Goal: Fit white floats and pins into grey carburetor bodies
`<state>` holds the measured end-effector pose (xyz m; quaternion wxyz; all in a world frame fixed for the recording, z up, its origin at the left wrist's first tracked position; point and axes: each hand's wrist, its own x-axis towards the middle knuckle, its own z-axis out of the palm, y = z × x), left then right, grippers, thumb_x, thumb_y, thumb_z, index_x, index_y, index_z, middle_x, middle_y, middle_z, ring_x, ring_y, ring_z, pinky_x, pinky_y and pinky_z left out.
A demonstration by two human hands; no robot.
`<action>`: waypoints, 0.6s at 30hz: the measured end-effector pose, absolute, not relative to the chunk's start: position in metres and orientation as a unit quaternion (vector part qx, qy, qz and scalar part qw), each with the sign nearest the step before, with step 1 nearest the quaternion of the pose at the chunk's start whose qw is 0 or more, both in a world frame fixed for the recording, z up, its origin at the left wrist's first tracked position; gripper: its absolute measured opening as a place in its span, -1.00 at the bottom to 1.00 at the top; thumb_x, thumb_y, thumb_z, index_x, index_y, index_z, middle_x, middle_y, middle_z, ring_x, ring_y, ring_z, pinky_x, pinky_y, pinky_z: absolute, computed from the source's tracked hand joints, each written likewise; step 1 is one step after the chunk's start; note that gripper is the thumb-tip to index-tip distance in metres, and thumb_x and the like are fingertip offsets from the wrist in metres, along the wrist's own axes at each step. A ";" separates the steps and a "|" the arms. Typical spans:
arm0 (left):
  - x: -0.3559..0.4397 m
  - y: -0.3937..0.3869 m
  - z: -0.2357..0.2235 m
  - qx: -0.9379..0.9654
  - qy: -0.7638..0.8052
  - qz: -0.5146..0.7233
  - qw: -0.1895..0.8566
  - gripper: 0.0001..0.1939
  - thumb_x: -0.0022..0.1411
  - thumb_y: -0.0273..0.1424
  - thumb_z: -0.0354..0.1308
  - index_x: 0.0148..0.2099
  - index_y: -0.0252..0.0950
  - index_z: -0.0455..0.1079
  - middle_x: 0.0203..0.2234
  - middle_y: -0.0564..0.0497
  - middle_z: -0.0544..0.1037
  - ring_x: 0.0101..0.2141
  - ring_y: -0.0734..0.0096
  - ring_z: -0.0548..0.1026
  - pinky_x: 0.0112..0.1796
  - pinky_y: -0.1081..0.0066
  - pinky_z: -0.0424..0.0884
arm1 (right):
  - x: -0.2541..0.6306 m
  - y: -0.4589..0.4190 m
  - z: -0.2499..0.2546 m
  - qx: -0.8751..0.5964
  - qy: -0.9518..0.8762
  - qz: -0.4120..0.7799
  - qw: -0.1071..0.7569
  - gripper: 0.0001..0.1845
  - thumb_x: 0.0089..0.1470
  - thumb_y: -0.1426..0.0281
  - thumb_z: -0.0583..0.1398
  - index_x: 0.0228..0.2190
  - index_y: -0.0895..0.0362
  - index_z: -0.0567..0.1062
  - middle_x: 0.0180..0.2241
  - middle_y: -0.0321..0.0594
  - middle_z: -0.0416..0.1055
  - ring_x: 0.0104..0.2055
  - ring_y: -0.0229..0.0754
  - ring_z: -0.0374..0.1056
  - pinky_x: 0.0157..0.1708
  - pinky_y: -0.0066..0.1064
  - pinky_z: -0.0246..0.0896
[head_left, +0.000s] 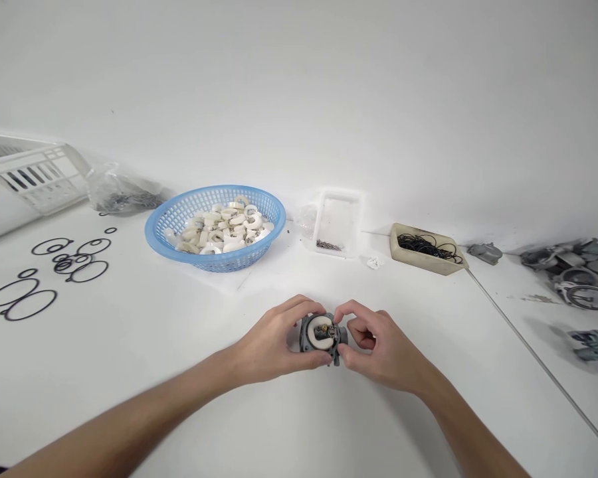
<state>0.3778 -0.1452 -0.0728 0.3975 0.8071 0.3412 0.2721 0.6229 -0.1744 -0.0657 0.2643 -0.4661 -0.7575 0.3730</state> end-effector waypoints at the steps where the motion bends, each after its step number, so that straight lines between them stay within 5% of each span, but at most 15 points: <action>1: 0.378 -0.145 -0.073 0.808 0.341 0.271 0.397 -0.53 0.18 -0.31 0.48 0.10 -0.09 0.46 -0.04 0.06 0.53 -0.13 0.27 0.52 -0.12 0.30 0.44 | 0.623 -0.175 -0.066 -0.466 -0.757 0.375 0.264 -0.71 0.09 0.50 0.22 -0.15 -0.04 0.41 -0.58 -0.54 -0.14 -0.52 -0.27 -0.16 -0.51 -0.41 -0.18; 18: 0.377 -0.146 -0.072 0.807 0.340 0.271 0.399 -0.54 0.17 -0.29 0.49 0.09 -0.09 0.47 -0.05 0.04 0.54 -0.12 0.24 0.53 -0.11 0.27 0.45 | 0.620 -0.174 -0.068 -0.482 -0.736 0.388 0.276 -0.76 0.13 0.46 0.23 -0.16 -0.05 0.41 -0.59 -0.55 -0.12 -0.53 -0.27 -0.14 -0.53 -0.42 -0.18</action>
